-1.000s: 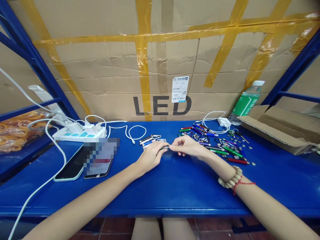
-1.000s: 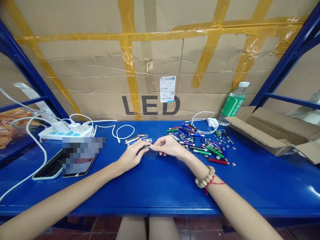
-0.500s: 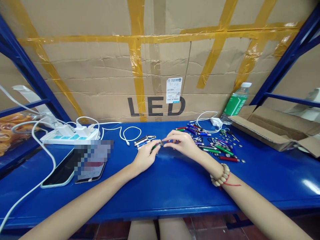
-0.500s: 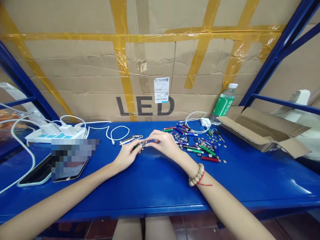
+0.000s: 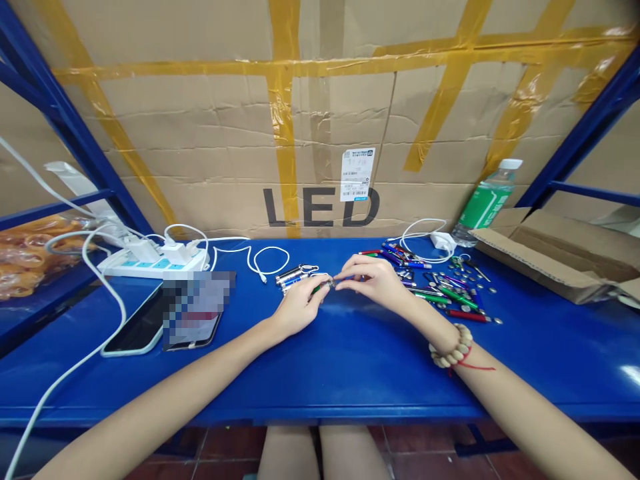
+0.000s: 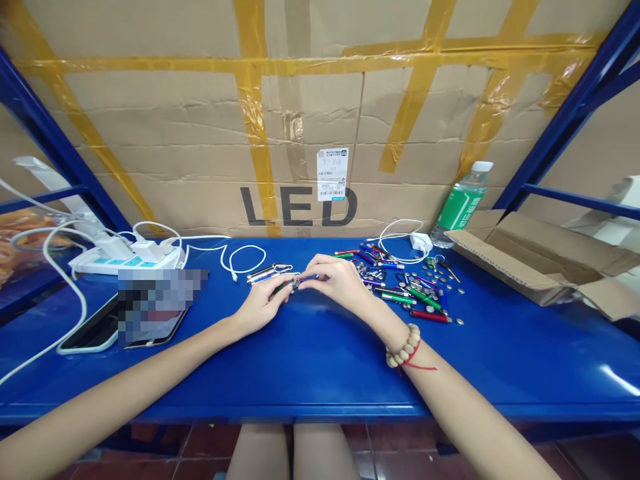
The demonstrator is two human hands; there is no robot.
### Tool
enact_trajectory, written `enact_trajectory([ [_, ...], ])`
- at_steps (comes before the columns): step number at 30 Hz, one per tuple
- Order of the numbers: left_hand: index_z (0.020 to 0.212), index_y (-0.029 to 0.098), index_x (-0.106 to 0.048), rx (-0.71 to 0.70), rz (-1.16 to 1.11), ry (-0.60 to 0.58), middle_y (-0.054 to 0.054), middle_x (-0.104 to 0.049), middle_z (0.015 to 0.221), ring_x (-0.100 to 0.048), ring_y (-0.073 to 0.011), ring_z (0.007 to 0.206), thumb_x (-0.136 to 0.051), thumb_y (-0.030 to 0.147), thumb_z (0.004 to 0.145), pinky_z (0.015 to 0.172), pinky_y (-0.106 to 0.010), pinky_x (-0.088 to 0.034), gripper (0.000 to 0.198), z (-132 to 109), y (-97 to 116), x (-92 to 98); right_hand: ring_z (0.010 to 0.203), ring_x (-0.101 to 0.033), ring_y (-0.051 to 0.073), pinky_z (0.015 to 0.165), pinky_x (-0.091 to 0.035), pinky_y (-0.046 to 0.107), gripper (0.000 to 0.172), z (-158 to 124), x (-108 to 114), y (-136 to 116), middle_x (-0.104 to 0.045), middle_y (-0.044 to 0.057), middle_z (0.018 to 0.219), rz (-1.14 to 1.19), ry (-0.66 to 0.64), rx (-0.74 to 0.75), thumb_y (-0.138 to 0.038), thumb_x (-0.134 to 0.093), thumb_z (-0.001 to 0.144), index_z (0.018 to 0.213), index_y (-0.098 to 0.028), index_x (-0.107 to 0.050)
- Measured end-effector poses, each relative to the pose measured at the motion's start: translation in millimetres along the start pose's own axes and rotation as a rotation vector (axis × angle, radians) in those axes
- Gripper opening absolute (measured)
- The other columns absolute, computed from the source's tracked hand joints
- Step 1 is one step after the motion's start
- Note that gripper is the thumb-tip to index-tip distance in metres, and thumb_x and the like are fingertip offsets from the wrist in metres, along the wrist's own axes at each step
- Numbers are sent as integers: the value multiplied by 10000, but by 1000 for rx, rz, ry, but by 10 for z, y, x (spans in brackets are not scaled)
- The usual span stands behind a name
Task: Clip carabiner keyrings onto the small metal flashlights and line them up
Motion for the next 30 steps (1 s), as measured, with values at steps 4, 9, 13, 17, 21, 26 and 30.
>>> enact_trajectory([
  [4,1008,151,-572,-25,11,-20,-49,-627,801,-583,-159,749,-376,255,886,722,-271,-449,253,-9,-3,3,651,-556,105,600,-431,225,207,-4,-1,-19,-630,42,777,16,4,22,-375,-618,750,799,-197,-711],
  [9,1005,143,-571,-46,21,-23,-55,-625,808,-584,-170,784,-369,245,889,754,-285,-445,255,-8,9,10,673,-564,114,620,-442,236,181,-1,-6,-28,-635,38,759,36,19,31,-356,-629,744,781,-197,-705],
  [13,951,151,-580,-53,36,-39,-54,-624,816,-581,-168,807,-364,238,896,775,-283,-439,239,-18,12,12,613,-550,97,567,-432,225,178,-3,-31,-37,-627,34,735,78,18,18,-352,-622,751,765,-199,-711],
  [17,912,141,-588,-68,68,-36,-54,-625,793,-586,-167,808,-373,228,897,790,-284,-438,232,-43,10,6,545,-528,80,521,-426,215,205,-11,-56,-57,-618,31,699,150,9,-10,-366,-610,757,717,-194,-712],
  [21,941,135,-584,-104,97,-35,-47,-631,785,-591,-160,802,-384,200,892,783,-273,-446,216,-64,3,0,588,-549,89,524,-420,205,221,-24,-72,-53,-625,36,680,159,18,10,-372,-630,738,675,-173,-704],
  [26,950,136,-573,-116,107,-63,-50,-640,827,-599,-161,811,-404,192,884,783,-274,-452,190,-65,-9,1,640,-568,95,564,-414,199,212,-35,-85,-36,-641,33,689,122,-4,13,-359,-645,727,652,-167,-694],
  [30,967,141,-567,-108,89,-77,-56,-648,886,-605,-162,818,-404,185,877,778,-275,-459,191,-64,-20,-1,638,-562,93,552,-394,194,226,-38,-90,-32,-642,30,697,94,-18,-16,-382,-645,722,663,-170,-694],
])
Point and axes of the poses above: each hand's wrist, its own z-axis towards the middle knuckle, its own x-axis out of the back of the hand, y = z × x, the point moved 1 cm from there along z, towards the middle knuckle
